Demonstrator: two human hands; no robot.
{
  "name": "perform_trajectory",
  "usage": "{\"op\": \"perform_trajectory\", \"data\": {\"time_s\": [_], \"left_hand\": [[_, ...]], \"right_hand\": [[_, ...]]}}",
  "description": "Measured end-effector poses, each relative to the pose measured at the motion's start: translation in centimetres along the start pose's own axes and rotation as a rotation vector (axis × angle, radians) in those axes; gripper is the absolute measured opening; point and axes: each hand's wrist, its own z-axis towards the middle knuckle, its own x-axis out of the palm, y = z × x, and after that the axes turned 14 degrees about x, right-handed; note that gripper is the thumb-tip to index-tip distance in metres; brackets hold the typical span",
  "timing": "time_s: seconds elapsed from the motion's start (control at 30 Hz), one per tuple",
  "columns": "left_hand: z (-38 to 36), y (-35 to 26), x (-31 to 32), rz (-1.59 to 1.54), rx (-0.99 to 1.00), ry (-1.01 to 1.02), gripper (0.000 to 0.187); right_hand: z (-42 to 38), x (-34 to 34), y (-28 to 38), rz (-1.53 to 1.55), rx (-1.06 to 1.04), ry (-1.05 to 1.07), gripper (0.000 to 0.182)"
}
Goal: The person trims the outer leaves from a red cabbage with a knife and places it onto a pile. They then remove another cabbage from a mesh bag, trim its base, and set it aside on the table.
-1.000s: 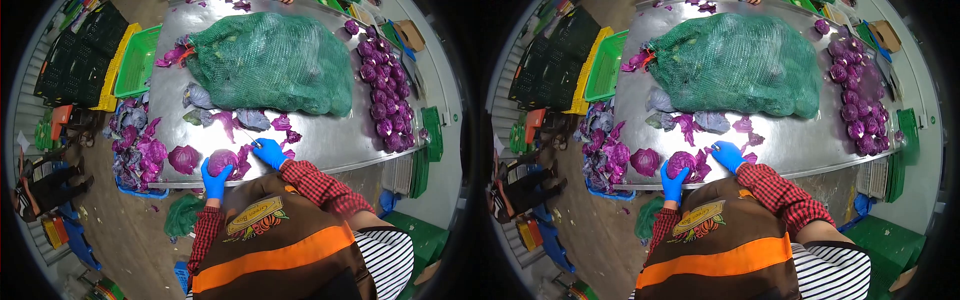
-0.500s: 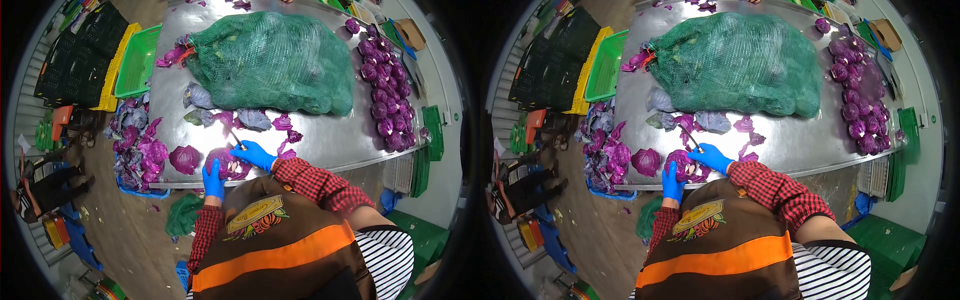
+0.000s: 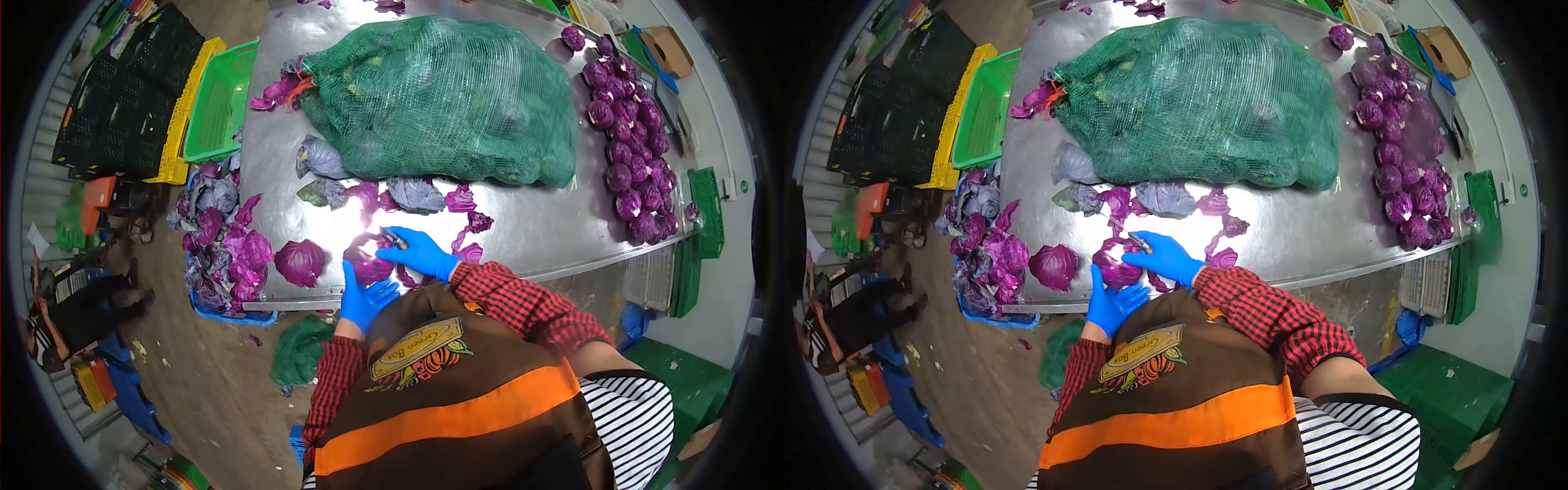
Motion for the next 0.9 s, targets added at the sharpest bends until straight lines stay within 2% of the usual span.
{"op": "perform_trajectory", "data": {"time_s": [0.07,0.13,0.2,0.27,0.3,0.4,0.47,0.6,0.9], "left_hand": [[-0.3,0.0,-0.3,0.134,0.059,-0.039,0.091],[-1.2,0.1,0.9,0.602,0.891,-0.093,0.093],[-1.5,-0.3,0.9,0.611,0.930,-0.097,0.094],[-0.8,-0.9,0.1,1.299,1.108,0.028,0.094],[-0.9,-1.0,0.5,1.317,1.151,0.008,0.092],[-0.5,-0.8,0.5,1.249,1.161,0.041,0.088],[-0.3,-0.8,0.4,1.266,1.212,0.045,0.087],[-1.0,-1.0,0.7,1.331,1.101,-0.001,0.092],[-0.3,-0.2,0.8,1.349,1.129,-0.034,0.094]], "right_hand": [[0.2,-0.1,0.0,-0.048,0.021,-0.014,0.060],[0.6,-0.2,-0.4,0.115,0.022,0.143,0.054],[0.6,0.4,-0.8,0.122,-0.001,0.141,0.051],[0.6,0.5,-0.7,0.119,-0.035,0.141,0.049],[0.5,0.2,-0.6,0.066,-0.030,0.115,0.048],[0.1,-0.4,-0.1,-0.011,0.048,0.098,0.046],[0.5,-0.1,-0.7,-0.050,-0.062,0.030,0.047],[0.9,0.1,-0.7,-0.008,0.020,0.065,0.050],[0.6,0.0,-1.2,0.085,0.061,0.088,0.043]]}}
